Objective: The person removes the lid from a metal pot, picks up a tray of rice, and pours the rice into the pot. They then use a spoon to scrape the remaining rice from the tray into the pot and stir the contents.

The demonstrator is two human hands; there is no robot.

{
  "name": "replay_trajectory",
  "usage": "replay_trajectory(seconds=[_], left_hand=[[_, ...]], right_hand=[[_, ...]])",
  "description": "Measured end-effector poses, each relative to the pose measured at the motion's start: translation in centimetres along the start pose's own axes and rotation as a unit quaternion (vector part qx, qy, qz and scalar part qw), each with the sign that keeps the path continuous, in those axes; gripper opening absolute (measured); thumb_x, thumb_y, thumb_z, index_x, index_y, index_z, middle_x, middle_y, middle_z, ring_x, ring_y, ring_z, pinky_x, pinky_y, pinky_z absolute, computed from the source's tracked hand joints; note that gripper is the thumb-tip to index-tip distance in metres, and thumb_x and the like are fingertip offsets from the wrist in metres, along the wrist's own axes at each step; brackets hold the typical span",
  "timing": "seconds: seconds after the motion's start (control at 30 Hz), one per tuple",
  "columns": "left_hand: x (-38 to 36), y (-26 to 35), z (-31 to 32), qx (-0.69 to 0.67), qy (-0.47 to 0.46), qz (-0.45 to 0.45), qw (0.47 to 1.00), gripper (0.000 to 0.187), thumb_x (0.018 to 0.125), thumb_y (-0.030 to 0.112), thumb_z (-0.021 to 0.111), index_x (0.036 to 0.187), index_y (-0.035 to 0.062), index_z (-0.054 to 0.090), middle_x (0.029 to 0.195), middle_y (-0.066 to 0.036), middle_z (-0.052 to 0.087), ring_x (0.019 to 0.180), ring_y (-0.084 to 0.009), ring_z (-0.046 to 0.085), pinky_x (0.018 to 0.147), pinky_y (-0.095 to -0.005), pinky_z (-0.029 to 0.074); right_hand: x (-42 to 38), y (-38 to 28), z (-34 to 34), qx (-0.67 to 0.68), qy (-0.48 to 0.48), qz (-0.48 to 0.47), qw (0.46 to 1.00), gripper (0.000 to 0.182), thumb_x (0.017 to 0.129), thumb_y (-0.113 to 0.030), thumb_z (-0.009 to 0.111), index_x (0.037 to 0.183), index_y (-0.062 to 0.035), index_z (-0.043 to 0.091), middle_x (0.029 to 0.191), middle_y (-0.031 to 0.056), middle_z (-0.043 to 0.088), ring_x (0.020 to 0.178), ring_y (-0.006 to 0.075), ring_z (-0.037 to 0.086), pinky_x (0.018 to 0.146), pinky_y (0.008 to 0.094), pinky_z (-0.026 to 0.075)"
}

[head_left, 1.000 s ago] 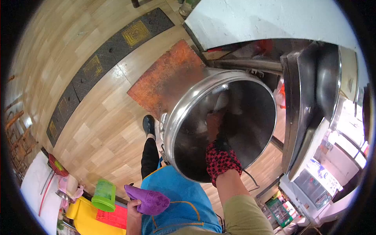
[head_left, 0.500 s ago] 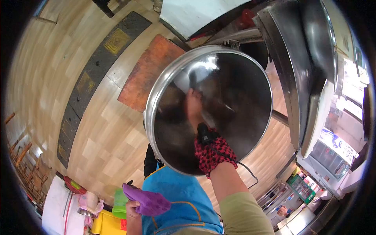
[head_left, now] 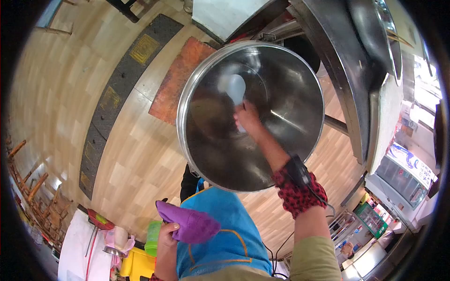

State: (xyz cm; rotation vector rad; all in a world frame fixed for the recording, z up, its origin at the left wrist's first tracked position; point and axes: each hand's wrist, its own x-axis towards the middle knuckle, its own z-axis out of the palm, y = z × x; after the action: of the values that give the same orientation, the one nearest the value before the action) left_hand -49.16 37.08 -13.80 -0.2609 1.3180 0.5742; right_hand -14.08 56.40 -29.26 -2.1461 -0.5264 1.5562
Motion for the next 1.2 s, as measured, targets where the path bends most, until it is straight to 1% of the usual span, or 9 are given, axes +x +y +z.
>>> replay_trajectory(seconds=[0.23, 0.3, 0.37, 0.4, 0.6, 0.67, 0.77, 0.93, 1.2], left_hand=[[-1.2, 1.6, 7.4, 0.032, -0.035, 0.030, 0.998, 0.048, 0.065, 0.012, 0.067, 0.109, 0.0009, 0.050, 0.101, -0.010, 0.058, 0.084, -0.0234, 0.059, 0.080, -0.0356, 0.047], [0.3, -0.3, 5.2, 0.019, -0.029, 0.020, 0.999, 0.047, 0.070, 0.016, 0.064, 0.112, 0.0010, 0.047, 0.106, -0.012, 0.056, 0.090, -0.0252, 0.057, 0.084, -0.0378, 0.045], [-0.5, -0.9, 4.6, 0.107, -0.146, 0.013, 0.983, 0.043, 0.085, 0.027, 0.049, 0.120, 0.0034, 0.041, 0.118, -0.013, 0.048, 0.105, -0.0272, 0.050, 0.095, -0.0417, 0.037], [-2.3, 0.7, 9.1, -0.025, -0.103, 0.005, 0.994, 0.047, 0.078, 0.026, 0.059, 0.117, 0.0036, 0.044, 0.111, -0.012, 0.053, 0.098, -0.0267, 0.054, 0.087, -0.0394, 0.043], [-3.8, 2.8, 15.1, -0.119, -0.120, 0.012, 0.986, 0.050, 0.074, 0.017, 0.065, 0.118, 0.0046, 0.043, 0.110, -0.010, 0.054, 0.099, -0.0244, 0.054, 0.084, -0.0372, 0.046], [-4.6, 3.4, 17.5, 0.029, -0.135, 0.080, 0.987, 0.039, 0.074, 0.000, 0.060, 0.111, 0.0053, 0.048, 0.101, -0.008, 0.057, 0.093, -0.0203, 0.056, 0.081, -0.0356, 0.047], [-4.4, 2.9, 17.3, 0.111, -0.146, 0.096, 0.978, 0.039, 0.068, 0.007, 0.065, 0.103, 0.0015, 0.050, 0.092, -0.010, 0.058, 0.086, -0.0225, 0.058, 0.076, -0.0350, 0.048], [-3.3, 3.6, 14.0, 0.023, -0.056, 0.097, 0.993, 0.037, 0.068, -0.001, 0.063, 0.102, 0.0010, 0.050, 0.094, -0.010, 0.058, 0.085, -0.0192, 0.058, 0.075, -0.0333, 0.049], [-0.3, 0.9, 4.7, 0.002, 0.132, 0.118, 0.984, 0.033, 0.068, 0.002, 0.060, 0.099, 0.0011, 0.049, 0.089, -0.010, 0.057, 0.082, -0.0223, 0.058, 0.076, -0.0357, 0.049]], right_hand=[[-20.5, -4.5, -0.7, -0.313, -0.122, -0.185, 0.924, 0.028, 0.073, -0.026, 0.063, 0.087, -0.0033, 0.053, 0.067, 0.0119, 0.054, 0.066, 0.0257, 0.057, 0.064, 0.0390, 0.046], [-24.1, -1.5, 0.5, -0.192, -0.170, -0.373, 0.892, 0.034, 0.066, -0.022, 0.066, 0.094, -0.0061, 0.055, 0.089, 0.0144, 0.056, 0.080, 0.0286, 0.056, 0.072, 0.0398, 0.045], [-26.5, -2.9, 0.7, -0.208, -0.226, -0.367, 0.878, 0.043, 0.061, -0.014, 0.067, 0.103, -0.0095, 0.056, 0.110, 0.0158, 0.048, 0.095, 0.0308, 0.050, 0.080, 0.0401, 0.043], [-26.4, -2.8, 0.7, -0.248, -0.190, -0.437, 0.843, 0.059, 0.059, -0.008, 0.065, 0.116, -0.0124, 0.051, 0.114, 0.0167, 0.044, 0.098, 0.0362, 0.047, 0.085, 0.0414, 0.041], [-27.0, -7.8, -0.9, -0.227, -0.119, -0.373, 0.892, 0.055, 0.064, -0.007, 0.062, 0.117, -0.0102, 0.048, 0.108, 0.0183, 0.047, 0.099, 0.0361, 0.045, 0.087, 0.0425, 0.039], [-25.6, -6.8, -2.3, -0.186, -0.100, -0.355, 0.911, 0.050, 0.065, -0.005, 0.059, 0.114, -0.0084, 0.049, 0.104, 0.0185, 0.048, 0.097, 0.0362, 0.046, 0.085, 0.0422, 0.039], [-22.7, -7.1, -5.1, -0.121, -0.015, -0.236, 0.964, 0.036, 0.068, -0.002, 0.052, 0.103, -0.0041, 0.049, 0.091, 0.0182, 0.052, 0.089, 0.0361, 0.049, 0.079, 0.0416, 0.041], [-13.1, -7.3, -7.7, -0.448, 0.067, -0.305, 0.838, 0.025, 0.072, -0.007, 0.052, 0.097, -0.0060, 0.051, 0.080, 0.0172, 0.053, 0.080, 0.0360, 0.052, 0.071, 0.0428, 0.042], [7.5, -2.6, -2.6, -0.638, 0.127, -0.430, 0.626, 0.029, 0.077, -0.009, 0.052, 0.105, -0.0134, 0.051, 0.097, 0.0143, 0.051, 0.088, 0.0339, 0.051, 0.076, 0.0400, 0.045]])
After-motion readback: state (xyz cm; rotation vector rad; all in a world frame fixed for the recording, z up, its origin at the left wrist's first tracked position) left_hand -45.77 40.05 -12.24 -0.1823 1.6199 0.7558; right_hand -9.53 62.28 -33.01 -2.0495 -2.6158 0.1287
